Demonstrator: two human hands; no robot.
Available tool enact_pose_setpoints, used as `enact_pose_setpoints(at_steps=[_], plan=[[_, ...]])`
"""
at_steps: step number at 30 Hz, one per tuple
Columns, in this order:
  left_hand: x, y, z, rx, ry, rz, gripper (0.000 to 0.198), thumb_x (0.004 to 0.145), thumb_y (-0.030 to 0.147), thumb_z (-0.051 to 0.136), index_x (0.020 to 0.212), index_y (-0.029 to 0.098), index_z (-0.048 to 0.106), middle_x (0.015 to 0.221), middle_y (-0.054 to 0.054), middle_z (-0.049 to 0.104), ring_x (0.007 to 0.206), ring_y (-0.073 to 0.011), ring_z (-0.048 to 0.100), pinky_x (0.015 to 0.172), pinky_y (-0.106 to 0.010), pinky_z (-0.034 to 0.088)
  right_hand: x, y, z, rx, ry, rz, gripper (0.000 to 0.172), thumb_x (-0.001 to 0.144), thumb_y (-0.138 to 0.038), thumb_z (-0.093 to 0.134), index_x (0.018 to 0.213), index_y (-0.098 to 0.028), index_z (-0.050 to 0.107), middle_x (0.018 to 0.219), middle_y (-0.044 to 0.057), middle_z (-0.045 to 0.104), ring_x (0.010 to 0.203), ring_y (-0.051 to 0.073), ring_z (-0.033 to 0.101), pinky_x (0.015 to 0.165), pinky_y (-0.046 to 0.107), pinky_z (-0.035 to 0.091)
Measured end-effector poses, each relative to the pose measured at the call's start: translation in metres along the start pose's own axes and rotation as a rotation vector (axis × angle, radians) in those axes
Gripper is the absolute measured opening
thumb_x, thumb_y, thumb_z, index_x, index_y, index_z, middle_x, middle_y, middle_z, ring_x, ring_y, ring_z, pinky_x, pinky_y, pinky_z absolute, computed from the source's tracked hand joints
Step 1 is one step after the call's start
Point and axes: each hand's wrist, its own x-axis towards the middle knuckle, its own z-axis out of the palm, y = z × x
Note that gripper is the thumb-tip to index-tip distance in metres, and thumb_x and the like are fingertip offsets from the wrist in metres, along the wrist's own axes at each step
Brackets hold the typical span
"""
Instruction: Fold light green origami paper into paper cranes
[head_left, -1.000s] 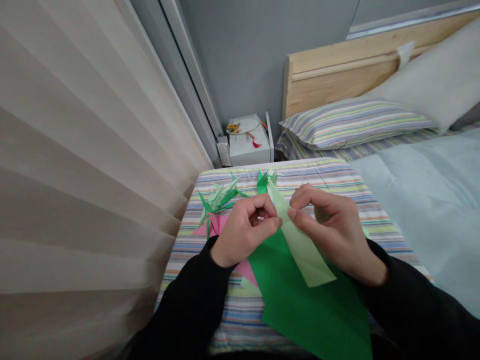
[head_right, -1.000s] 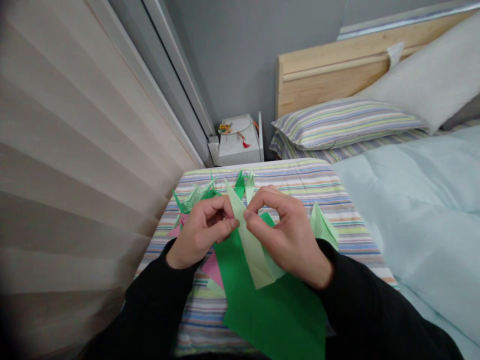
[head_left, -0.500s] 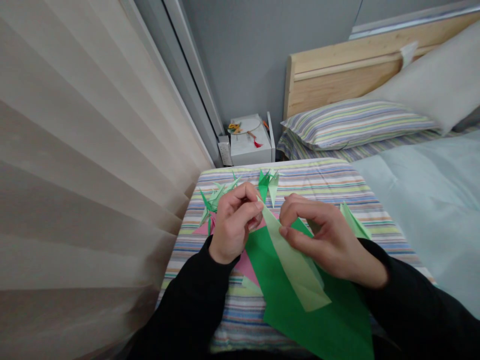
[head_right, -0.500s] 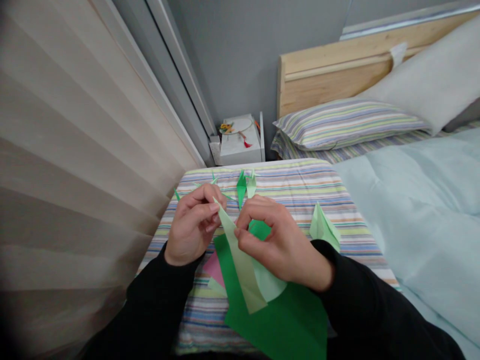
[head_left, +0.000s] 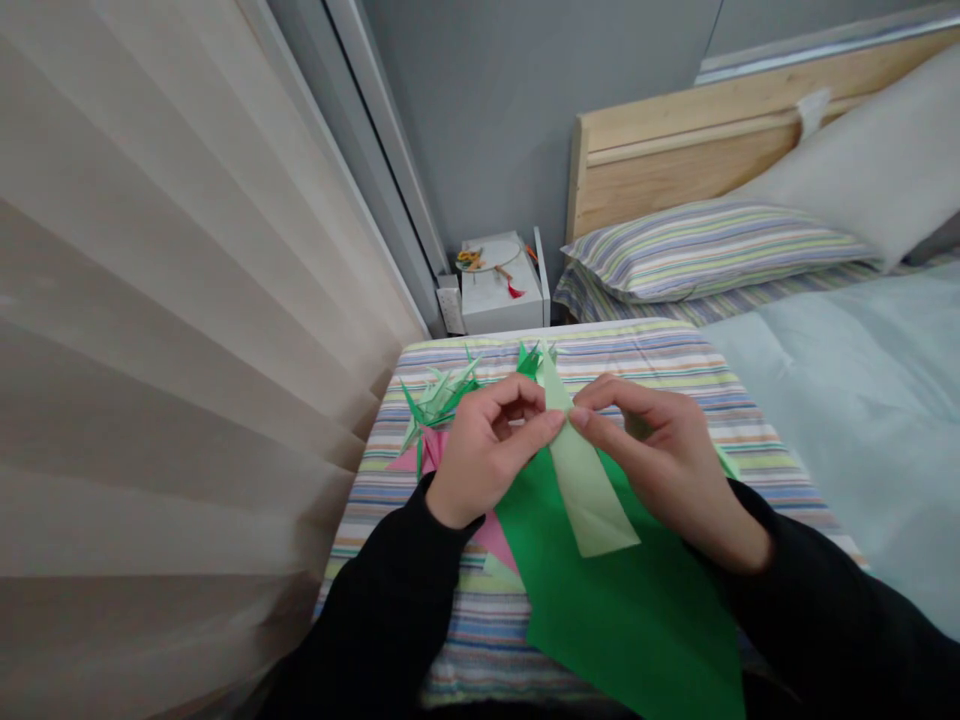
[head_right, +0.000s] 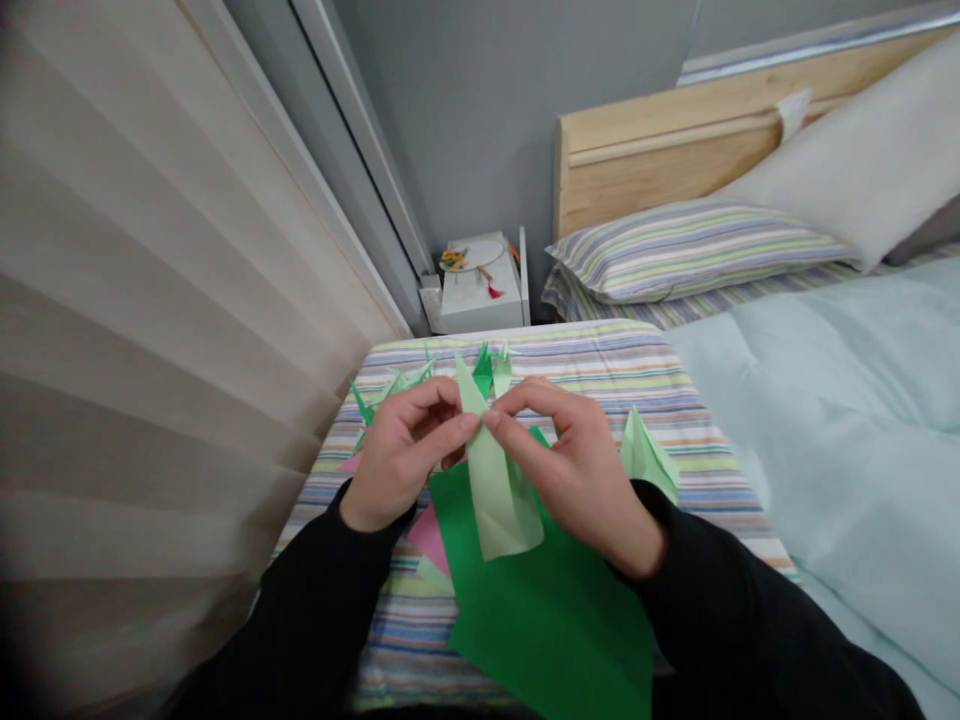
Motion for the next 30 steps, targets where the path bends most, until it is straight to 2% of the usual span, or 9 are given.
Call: enact_pose_setpoints(at_steps=[4, 7, 10, 15, 19, 26, 30], plan=[[0.0016, 0.0003, 0.0027, 0.017, 0.161, 0.013, 0.028, 0.081, 0.035, 0.08, 0.075, 0.017, 0.06, 0.059, 0.003, 0.06, 0.051, -0.0099, 0.058, 0.05, -0.022, 0.048, -0.0017, -0.0047, -0.0033, -0.088, 0.146, -0.029, 0.019, 0.101, -0.034, 0.057, 0.09, -0.023, 0.068, 0.09, 0.003, 0.07, 0.09, 0.021, 0.063, 0.083, 0.035, 0.045], [0.0025, -0.0017, 0.0031, 0.009, 0.259, 0.062, 0.025, 0.08, 0.032, 0.08, 0.079, 0.017, 0.06, 0.066, 0.0, 0.068, 0.059, -0.014, 0.068, 0.06, -0.026, 0.058, -0.0038, -0.0088, -0.0047, -0.157, 0.128, -0.106, 0.02, 0.099, -0.042, 0.059, 0.097, -0.023, 0.067, 0.096, 0.004, 0.069, 0.094, 0.022, 0.062, 0.083, 0.037, 0.044], [0.0018, -0.0027, 0.0039, 0.002, 0.244, 0.063, 0.024, 0.081, 0.029, 0.079, 0.081, 0.017, 0.059, 0.068, 0.0, 0.069, 0.063, -0.0152, 0.072, 0.063, -0.026, 0.06, -0.0043, -0.0086, -0.0023, -0.27, 0.094, -0.164, 0.02, 0.088, -0.036, 0.073, 0.1, -0.023, 0.065, 0.098, 0.004, 0.071, 0.093, 0.024, 0.065, 0.084, 0.039, 0.045], [-0.0011, -0.0018, 0.0054, -0.031, 0.173, 0.043, 0.021, 0.082, 0.025, 0.077, 0.085, 0.017, 0.058, 0.068, 0.001, 0.067, 0.059, -0.0138, 0.07, 0.059, -0.024, 0.059, -0.0019, -0.0018, 0.0006, -0.352, 0.211, -0.125, 0.009, 0.086, -0.02, 0.073, 0.091, -0.024, 0.066, 0.088, 0.002, 0.074, 0.084, 0.022, 0.067, 0.08, 0.037, 0.048], [-0.002, -0.0019, 0.0037, 0.014, 0.159, 0.083, 0.021, 0.083, 0.022, 0.075, 0.1, 0.016, 0.066, 0.073, 0.001, 0.067, 0.056, -0.0111, 0.067, 0.055, -0.022, 0.057, -0.0014, -0.0014, -0.0006, -0.347, 0.209, -0.112, 0.008, 0.085, -0.02, 0.074, 0.084, -0.024, 0.067, 0.081, 0.0, 0.074, 0.075, 0.019, 0.065, 0.075, 0.035, 0.048], [-0.0007, -0.0021, 0.0008, 0.19, 0.182, 0.181, 0.012, 0.085, 0.023, 0.073, 0.093, 0.014, 0.077, 0.096, -0.006, 0.074, 0.066, -0.0103, 0.067, 0.06, -0.021, 0.057, -0.0019, -0.0023, 0.0002, -0.362, 0.232, -0.09, 0.012, 0.084, -0.021, 0.076, 0.077, -0.022, 0.067, 0.074, -0.003, 0.071, 0.069, 0.016, 0.062, 0.069, 0.032, 0.044], [-0.001, -0.002, 0.0016, 0.164, 0.206, 0.156, 0.012, 0.082, 0.022, 0.076, 0.092, 0.015, 0.078, 0.093, -0.005, 0.076, 0.066, -0.011, 0.068, 0.06, -0.021, 0.057, -0.0017, -0.0025, 0.0005, -0.363, 0.236, -0.072, 0.012, 0.083, -0.02, 0.077, 0.076, -0.021, 0.067, 0.072, -0.003, 0.07, 0.065, 0.014, 0.06, 0.066, 0.03, 0.044]])
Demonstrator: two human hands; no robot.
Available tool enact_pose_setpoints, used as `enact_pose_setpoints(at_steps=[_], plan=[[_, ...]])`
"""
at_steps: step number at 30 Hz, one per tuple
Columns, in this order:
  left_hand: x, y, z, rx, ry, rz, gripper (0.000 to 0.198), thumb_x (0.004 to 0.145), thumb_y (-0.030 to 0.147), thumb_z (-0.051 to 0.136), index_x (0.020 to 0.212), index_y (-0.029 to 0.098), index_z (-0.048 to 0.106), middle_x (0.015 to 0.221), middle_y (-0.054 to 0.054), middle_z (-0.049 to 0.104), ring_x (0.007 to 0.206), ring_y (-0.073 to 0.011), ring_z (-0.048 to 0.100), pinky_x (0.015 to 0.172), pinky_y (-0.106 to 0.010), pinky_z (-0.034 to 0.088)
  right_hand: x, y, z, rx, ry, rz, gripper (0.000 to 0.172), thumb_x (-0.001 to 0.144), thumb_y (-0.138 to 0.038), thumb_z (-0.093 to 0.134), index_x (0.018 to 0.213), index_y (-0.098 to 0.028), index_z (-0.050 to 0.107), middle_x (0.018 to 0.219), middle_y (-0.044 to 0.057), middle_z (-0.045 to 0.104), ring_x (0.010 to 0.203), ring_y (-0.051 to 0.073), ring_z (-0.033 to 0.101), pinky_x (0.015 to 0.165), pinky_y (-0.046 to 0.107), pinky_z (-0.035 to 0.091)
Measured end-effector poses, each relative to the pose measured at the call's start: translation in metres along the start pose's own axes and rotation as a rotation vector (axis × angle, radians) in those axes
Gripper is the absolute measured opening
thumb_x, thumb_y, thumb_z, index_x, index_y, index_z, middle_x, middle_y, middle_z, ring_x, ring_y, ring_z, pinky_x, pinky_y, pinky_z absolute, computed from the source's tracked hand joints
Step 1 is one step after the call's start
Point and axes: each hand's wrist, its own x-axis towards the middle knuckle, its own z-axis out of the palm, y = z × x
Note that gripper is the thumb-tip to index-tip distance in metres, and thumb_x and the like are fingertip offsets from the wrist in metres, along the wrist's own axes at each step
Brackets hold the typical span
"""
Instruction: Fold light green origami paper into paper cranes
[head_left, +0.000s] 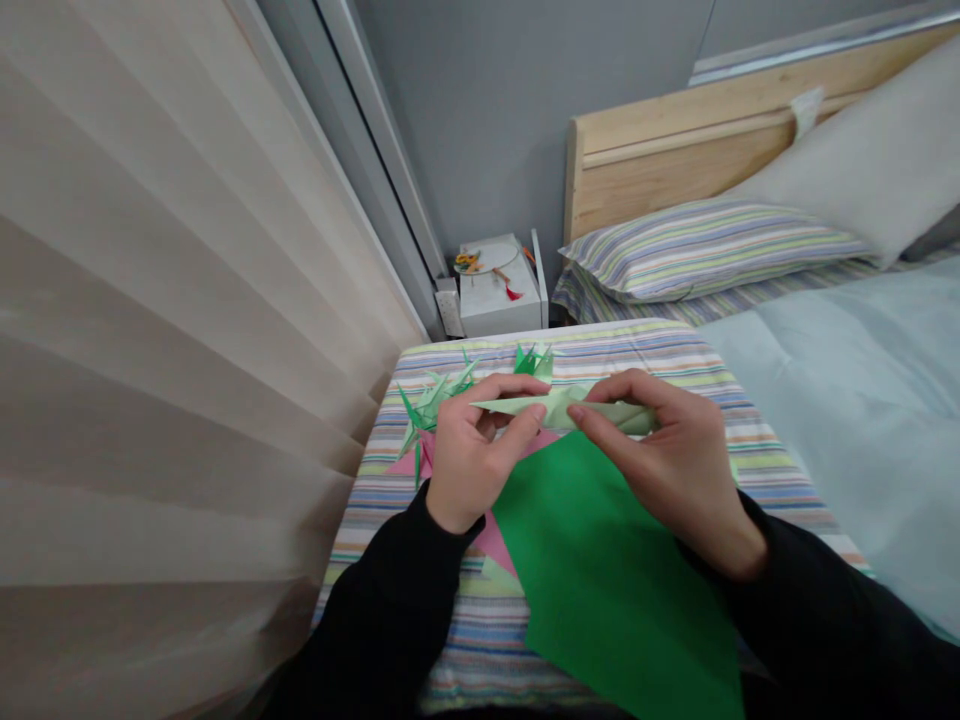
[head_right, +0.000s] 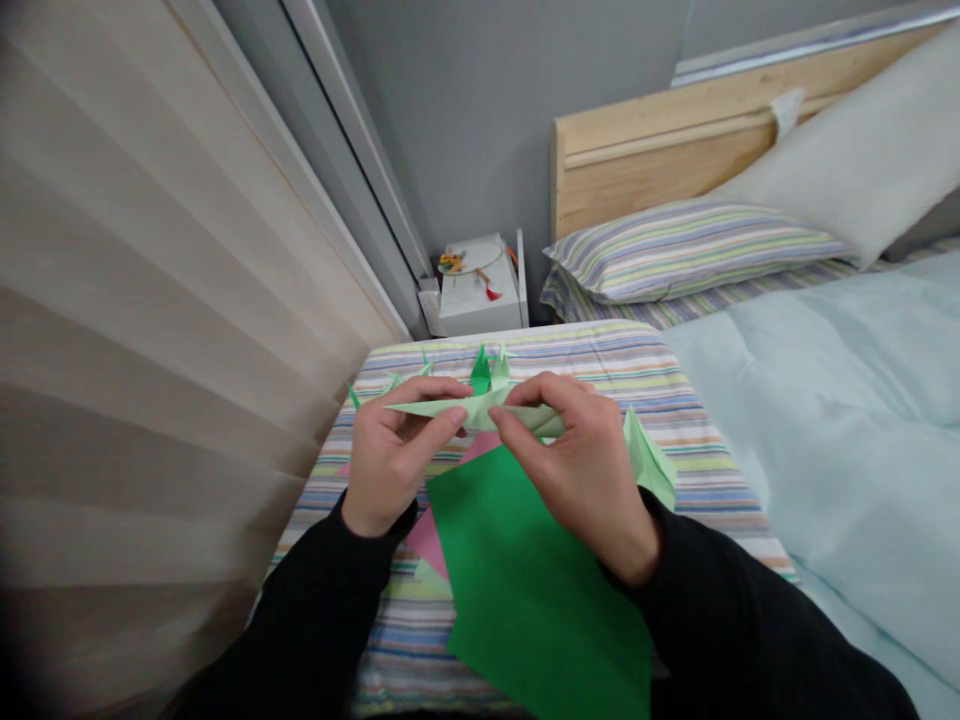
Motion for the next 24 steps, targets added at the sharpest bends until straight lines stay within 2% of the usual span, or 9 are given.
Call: enact_pose_setpoints(at_steps=[5, 10, 12, 18, 20, 24], plan=[[0.001, 0.001, 0.0, -0.025, 0.001, -0.04, 0.013, 0.079, 0.023, 0.078, 0.088, 0.014, 0.077, 0.087, -0.004, 0.076, 0.059, -0.0102, 0.066, 0.055, -0.02, 0.055, -0.001, 0.0, 0.0, 0.003, 0.006, -0.003, 0.013, 0.083, -0.019, 0.076, 0.075, -0.021, 0.066, 0.071, -0.004, 0.069, 0.066, 0.014, 0.06, 0.067, 0.03, 0.044], [0.001, 0.001, 0.002, -0.09, -0.042, -0.124, 0.019, 0.075, 0.023, 0.083, 0.09, 0.015, 0.075, 0.079, -0.002, 0.074, 0.062, -0.0112, 0.067, 0.059, -0.021, 0.056, -0.002, 0.0, 0.003, 0.017, 0.015, -0.022, 0.013, 0.083, -0.019, 0.077, 0.076, -0.021, 0.067, 0.072, -0.003, 0.07, 0.068, 0.015, 0.062, 0.07, 0.03, 0.044], [0.002, -0.001, 0.003, -0.11, -0.025, -0.132, 0.019, 0.074, 0.023, 0.083, 0.089, 0.015, 0.073, 0.075, -0.001, 0.072, 0.062, -0.011, 0.066, 0.059, -0.02, 0.054, -0.001, 0.0, 0.003, 0.028, 0.01, -0.02, 0.013, 0.084, -0.019, 0.077, 0.076, -0.021, 0.067, 0.073, -0.003, 0.071, 0.07, 0.015, 0.063, 0.071, 0.03, 0.045], [0.005, -0.011, -0.004, -0.17, 0.058, -0.032, 0.013, 0.077, 0.023, 0.083, 0.081, 0.016, 0.073, 0.067, 0.002, 0.066, 0.057, -0.0084, 0.057, 0.058, -0.021, 0.049, 0.004, -0.002, -0.008, 0.115, -0.146, 0.014, 0.016, 0.089, -0.023, 0.072, 0.074, -0.021, 0.068, 0.073, -0.002, 0.072, 0.07, 0.015, 0.064, 0.071, 0.029, 0.046], [0.004, -0.013, -0.008, -0.212, 0.021, -0.057, 0.013, 0.079, 0.026, 0.082, 0.08, 0.016, 0.073, 0.065, 0.003, 0.063, 0.054, -0.0072, 0.052, 0.053, -0.02, 0.044, 0.007, -0.002, -0.013, 0.168, -0.155, 0.051, 0.017, 0.092, -0.026, 0.07, 0.076, -0.022, 0.069, 0.076, -0.002, 0.072, 0.073, 0.015, 0.064, 0.072, 0.029, 0.046], [0.001, -0.009, -0.01, -0.219, -0.182, -0.175, 0.017, 0.081, 0.03, 0.081, 0.078, 0.015, 0.074, 0.062, 0.003, 0.06, 0.05, -0.0063, 0.045, 0.047, -0.021, 0.035, 0.009, -0.001, -0.016, 0.287, -0.251, 0.101, 0.016, 0.095, -0.032, 0.067, 0.082, -0.022, 0.071, 0.081, -0.002, 0.072, 0.079, 0.015, 0.064, 0.074, 0.028, 0.046]])
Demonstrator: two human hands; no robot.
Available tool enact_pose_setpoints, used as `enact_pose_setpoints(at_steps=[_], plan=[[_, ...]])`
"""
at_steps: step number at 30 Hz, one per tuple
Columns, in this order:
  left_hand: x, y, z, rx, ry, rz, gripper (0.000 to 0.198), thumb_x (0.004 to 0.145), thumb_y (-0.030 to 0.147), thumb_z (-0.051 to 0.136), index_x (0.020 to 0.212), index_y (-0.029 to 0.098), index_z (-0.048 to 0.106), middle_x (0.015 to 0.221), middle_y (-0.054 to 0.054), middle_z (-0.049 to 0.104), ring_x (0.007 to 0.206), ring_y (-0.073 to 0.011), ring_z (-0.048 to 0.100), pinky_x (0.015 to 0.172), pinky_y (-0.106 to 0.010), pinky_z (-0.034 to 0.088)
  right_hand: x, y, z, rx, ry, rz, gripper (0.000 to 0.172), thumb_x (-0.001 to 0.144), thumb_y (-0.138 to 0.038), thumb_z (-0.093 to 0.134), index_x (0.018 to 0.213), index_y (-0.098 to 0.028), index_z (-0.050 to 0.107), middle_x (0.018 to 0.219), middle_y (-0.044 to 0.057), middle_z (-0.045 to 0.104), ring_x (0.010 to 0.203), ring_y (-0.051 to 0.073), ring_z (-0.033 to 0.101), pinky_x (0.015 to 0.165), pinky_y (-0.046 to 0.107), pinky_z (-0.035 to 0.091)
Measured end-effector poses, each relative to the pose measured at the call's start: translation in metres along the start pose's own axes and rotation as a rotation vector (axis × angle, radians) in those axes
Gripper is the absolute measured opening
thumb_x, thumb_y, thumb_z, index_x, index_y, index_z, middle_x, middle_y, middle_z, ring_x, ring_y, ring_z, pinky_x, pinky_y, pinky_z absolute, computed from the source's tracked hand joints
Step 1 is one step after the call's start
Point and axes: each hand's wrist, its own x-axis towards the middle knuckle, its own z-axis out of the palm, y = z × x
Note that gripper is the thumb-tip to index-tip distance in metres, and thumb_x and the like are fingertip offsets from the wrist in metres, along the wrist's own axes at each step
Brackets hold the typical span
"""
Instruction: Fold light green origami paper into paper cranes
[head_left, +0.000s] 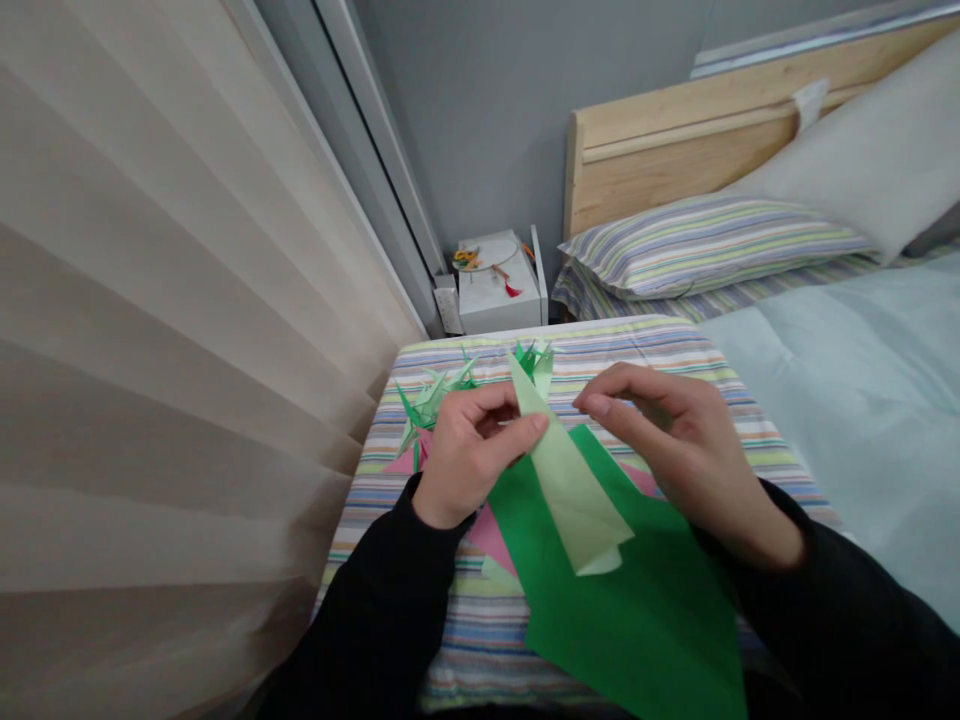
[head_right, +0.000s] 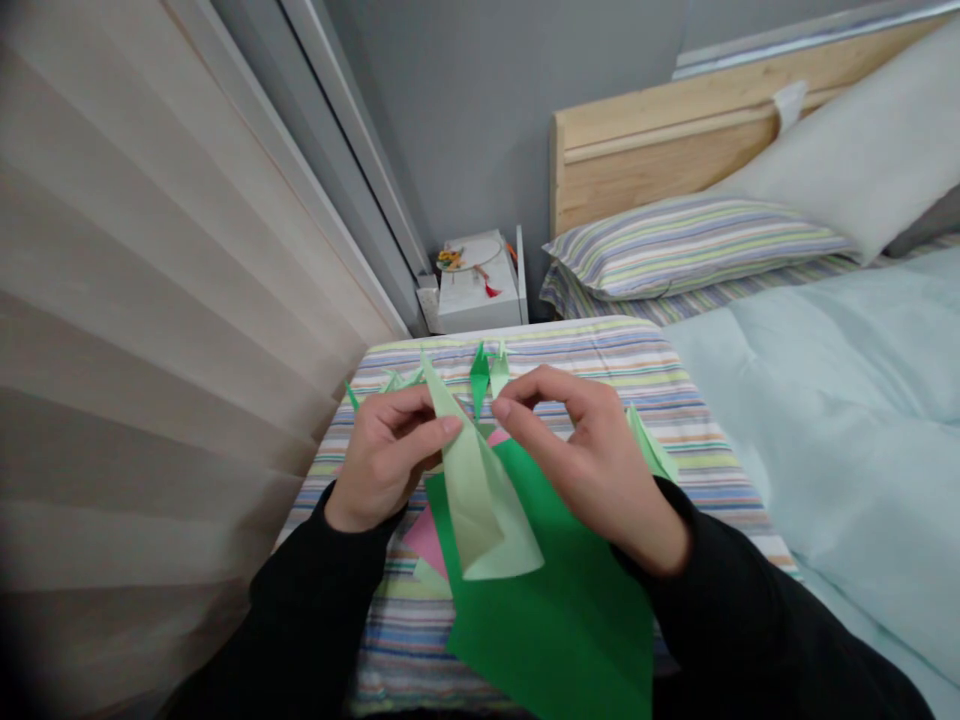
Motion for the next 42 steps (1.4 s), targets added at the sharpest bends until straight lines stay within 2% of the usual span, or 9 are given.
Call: enact_pose_setpoints(at_steps=[3, 8, 14, 17, 21, 25, 36, 42], plan=[[0.0, 0.005, 0.003, -0.002, -0.059, -0.014, 0.015, 0.078, 0.027, 0.083, 0.078, 0.015, 0.073, 0.066, 0.002, 0.063, 0.05, -0.0053, 0.044, 0.05, -0.021, 0.037, 0.0, 0.0, 0.003, 0.043, -0.115, -0.005, 0.016, 0.094, -0.03, 0.068, 0.081, -0.021, 0.07, 0.081, -0.001, 0.07, 0.08, 0.015, 0.062, 0.077, 0.028, 0.045], [0.002, 0.008, 0.007, -0.017, 0.006, -0.024, 0.024, 0.066, 0.02, 0.09, 0.067, 0.016, 0.065, 0.059, 0.006, 0.056, 0.05, -0.0051, 0.043, 0.051, -0.02, 0.036, -0.001, 0.001, 0.006, 0.035, -0.181, 0.001, 0.015, 0.093, -0.024, 0.066, 0.078, -0.021, 0.068, 0.075, -0.003, 0.067, 0.072, 0.013, 0.059, 0.071, 0.027, 0.043], [0.002, 0.006, 0.006, 0.012, 0.007, -0.095, 0.02, 0.08, 0.033, 0.08, 0.076, 0.017, 0.068, 0.053, 0.007, 0.051, 0.045, -0.0057, 0.04, 0.047, -0.021, 0.031, -0.001, 0.003, 0.006, -0.077, -0.068, -0.017, 0.015, 0.088, -0.016, 0.064, 0.073, -0.021, 0.065, 0.072, -0.002, 0.066, 0.07, 0.013, 0.058, 0.071, 0.028, 0.043], [0.003, 0.005, 0.004, -0.001, -0.024, -0.117, 0.022, 0.078, 0.031, 0.081, 0.072, 0.017, 0.066, 0.055, 0.006, 0.051, 0.047, -0.0057, 0.039, 0.048, -0.022, 0.03, -0.001, 0.004, 0.006, -0.081, -0.036, -0.037, 0.016, 0.087, -0.015, 0.064, 0.073, -0.022, 0.064, 0.071, -0.002, 0.066, 0.07, 0.014, 0.058, 0.071, 0.029, 0.044], [0.003, 0.006, 0.004, 0.01, -0.069, -0.094, 0.023, 0.076, 0.027, 0.082, 0.067, 0.016, 0.064, 0.061, 0.004, 0.052, 0.051, -0.0061, 0.039, 0.05, -0.023, 0.029, -0.001, 0.002, 0.007, -0.046, -0.07, -0.007, 0.015, 0.084, -0.014, 0.065, 0.071, -0.021, 0.061, 0.069, -0.003, 0.063, 0.069, 0.014, 0.057, 0.069, 0.029, 0.043], [0.002, 0.008, 0.004, 0.076, -0.105, -0.063, 0.026, 0.076, 0.03, 0.081, 0.065, 0.016, 0.062, 0.065, 0.002, 0.053, 0.057, -0.0091, 0.041, 0.053, -0.026, 0.029, -0.002, 0.001, 0.008, -0.017, -0.071, 0.021, 0.018, 0.084, -0.018, 0.067, 0.069, -0.021, 0.058, 0.065, -0.004, 0.058, 0.065, 0.013, 0.054, 0.066, 0.028, 0.041], [0.003, 0.007, 0.005, 0.117, -0.116, -0.036, 0.02, 0.075, 0.024, 0.073, 0.062, 0.017, 0.059, 0.063, 0.002, 0.049, 0.059, -0.0107, 0.042, 0.057, -0.028, 0.029, -0.006, 0.004, 0.014, 0.038, 0.024, 0.004, 0.017, 0.083, -0.016, 0.069, 0.068, -0.021, 0.062, 0.068, -0.003, 0.06, 0.067, 0.014, 0.054, 0.067, 0.031, 0.04], [0.003, 0.006, 0.004, 0.111, -0.119, -0.068, 0.021, 0.075, 0.025, 0.074, 0.063, 0.016, 0.059, 0.066, 0.001, 0.052, 0.062, -0.0113, 0.044, 0.058, -0.027, 0.029, -0.004, 0.006, 0.008, 0.064, 0.086, 0.025, 0.018, 0.084, -0.016, 0.071, 0.068, -0.021, 0.063, 0.067, -0.003, 0.061, 0.066, 0.014, 0.053, 0.066, 0.031, 0.04]])
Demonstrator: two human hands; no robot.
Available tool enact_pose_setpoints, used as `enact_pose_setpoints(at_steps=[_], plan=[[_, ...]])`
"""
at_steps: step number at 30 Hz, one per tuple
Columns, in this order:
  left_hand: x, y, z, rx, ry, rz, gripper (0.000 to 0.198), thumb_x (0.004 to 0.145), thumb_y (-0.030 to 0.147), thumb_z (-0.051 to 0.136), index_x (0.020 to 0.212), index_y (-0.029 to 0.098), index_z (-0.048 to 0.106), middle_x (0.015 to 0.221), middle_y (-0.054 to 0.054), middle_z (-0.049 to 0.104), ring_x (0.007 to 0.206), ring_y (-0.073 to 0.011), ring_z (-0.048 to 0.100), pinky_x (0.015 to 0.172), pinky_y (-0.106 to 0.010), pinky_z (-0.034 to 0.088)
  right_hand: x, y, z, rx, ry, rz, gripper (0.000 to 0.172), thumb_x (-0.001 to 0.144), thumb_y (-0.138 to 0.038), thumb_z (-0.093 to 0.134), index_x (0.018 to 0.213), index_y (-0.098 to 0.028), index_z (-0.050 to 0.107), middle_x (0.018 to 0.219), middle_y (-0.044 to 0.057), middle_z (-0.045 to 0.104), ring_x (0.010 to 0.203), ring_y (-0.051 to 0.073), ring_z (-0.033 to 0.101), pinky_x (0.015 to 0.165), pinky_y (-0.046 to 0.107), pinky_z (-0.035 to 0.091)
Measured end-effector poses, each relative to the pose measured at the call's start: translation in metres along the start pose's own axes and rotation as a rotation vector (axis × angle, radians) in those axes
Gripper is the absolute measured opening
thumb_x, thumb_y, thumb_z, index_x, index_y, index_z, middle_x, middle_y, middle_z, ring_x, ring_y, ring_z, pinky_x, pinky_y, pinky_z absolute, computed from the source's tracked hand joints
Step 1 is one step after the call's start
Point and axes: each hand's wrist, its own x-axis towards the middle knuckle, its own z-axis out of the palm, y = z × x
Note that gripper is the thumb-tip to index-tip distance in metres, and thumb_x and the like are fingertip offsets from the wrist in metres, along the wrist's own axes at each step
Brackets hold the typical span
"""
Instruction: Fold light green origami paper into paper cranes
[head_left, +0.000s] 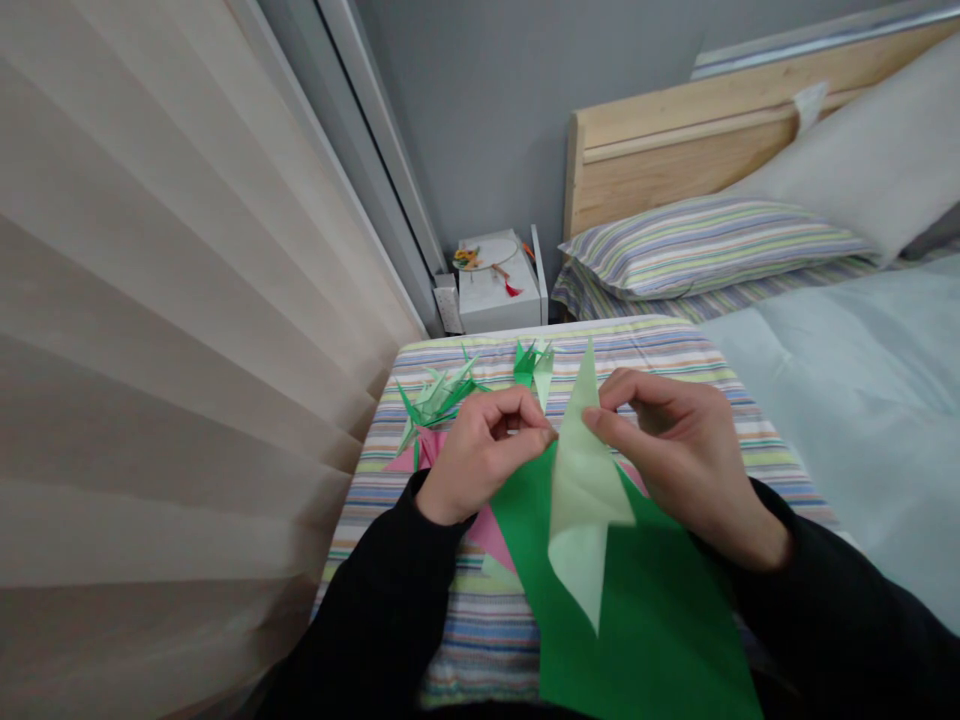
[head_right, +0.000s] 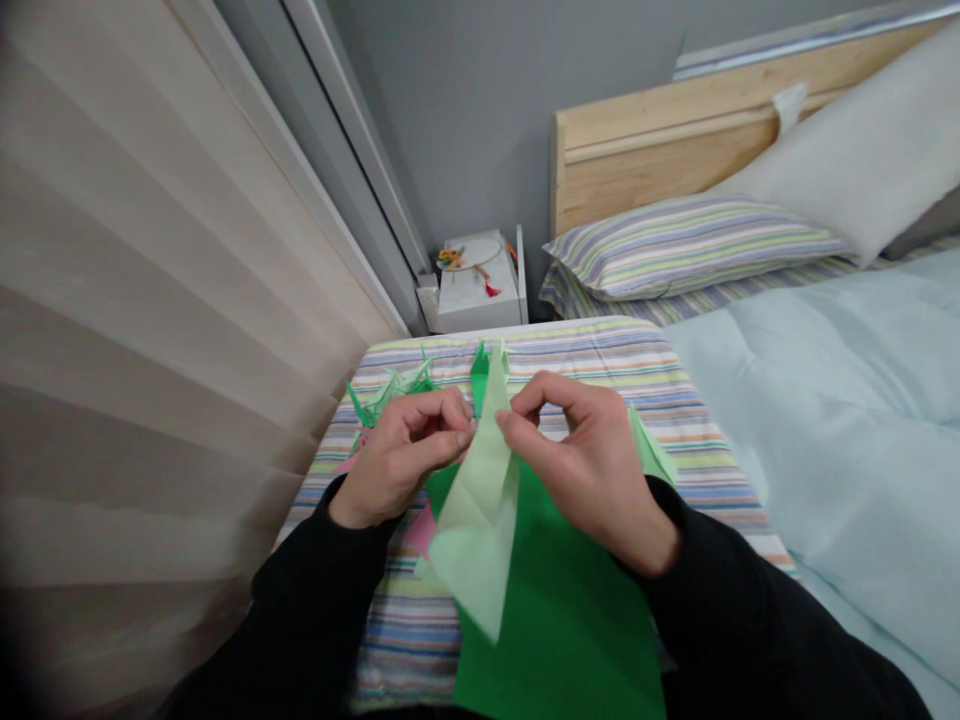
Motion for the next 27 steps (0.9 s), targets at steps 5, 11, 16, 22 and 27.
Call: enact_pose_setpoints(at_steps=[5, 11, 16, 22, 27], plan=[[0.0, 0.0, 0.001, -0.041, 0.026, -0.013, 0.02, 0.079, 0.032, 0.076, 0.072, 0.017, 0.064, 0.061, 0.003, 0.051, 0.056, -0.0098, 0.041, 0.054, -0.026, 0.029, 0.002, 0.0, -0.002, 0.008, -0.009, 0.025, 0.018, 0.085, -0.02, 0.073, 0.068, -0.021, 0.066, 0.067, -0.002, 0.063, 0.067, 0.015, 0.055, 0.067, 0.032, 0.041], [-0.001, 0.002, 0.003, -0.038, 0.036, -0.038, 0.017, 0.075, 0.029, 0.078, 0.078, 0.019, 0.065, 0.056, 0.006, 0.046, 0.051, -0.009, 0.037, 0.051, -0.026, 0.027, 0.001, -0.001, 0.002, 0.004, -0.028, -0.016, 0.02, 0.086, -0.02, 0.073, 0.068, -0.021, 0.065, 0.066, -0.002, 0.062, 0.065, 0.014, 0.054, 0.066, 0.031, 0.04], [-0.001, 0.004, 0.004, -0.003, 0.051, -0.002, 0.015, 0.075, 0.023, 0.072, 0.07, 0.019, 0.059, 0.056, 0.005, 0.045, 0.051, -0.0088, 0.036, 0.05, -0.026, 0.026, -0.002, -0.001, 0.004, -0.009, -0.025, -0.074, 0.019, 0.086, -0.018, 0.072, 0.07, -0.021, 0.064, 0.067, -0.002, 0.062, 0.066, 0.015, 0.054, 0.068, 0.032, 0.041], [-0.004, -0.005, -0.001, -0.098, 0.032, 0.138, 0.018, 0.09, 0.034, 0.064, 0.095, 0.018, 0.071, 0.077, -0.002, 0.061, 0.069, -0.0142, 0.055, 0.062, -0.027, 0.041, -0.001, 0.003, 0.003, -0.026, 0.105, -0.03, 0.017, 0.086, -0.025, 0.075, 0.071, -0.022, 0.069, 0.07, 0.0, 0.069, 0.068, 0.017, 0.061, 0.068, 0.033, 0.047], [-0.005, -0.006, -0.003, 0.136, -0.014, 0.396, 0.078, 0.076, 0.069, 0.074, 0.138, 0.023, 0.063, 0.143, -0.015, 0.06, 0.133, -0.036, 0.054, 0.107, -0.046, 0.047, 0.006, 0.004, 0.003, 0.013, 0.362, 0.03, 0.016, 0.081, -0.03, 0.08, 0.07, -0.022, 0.072, 0.069, 0.001, 0.072, 0.066, 0.018, 0.066, 0.065, 0.033, 0.053]])
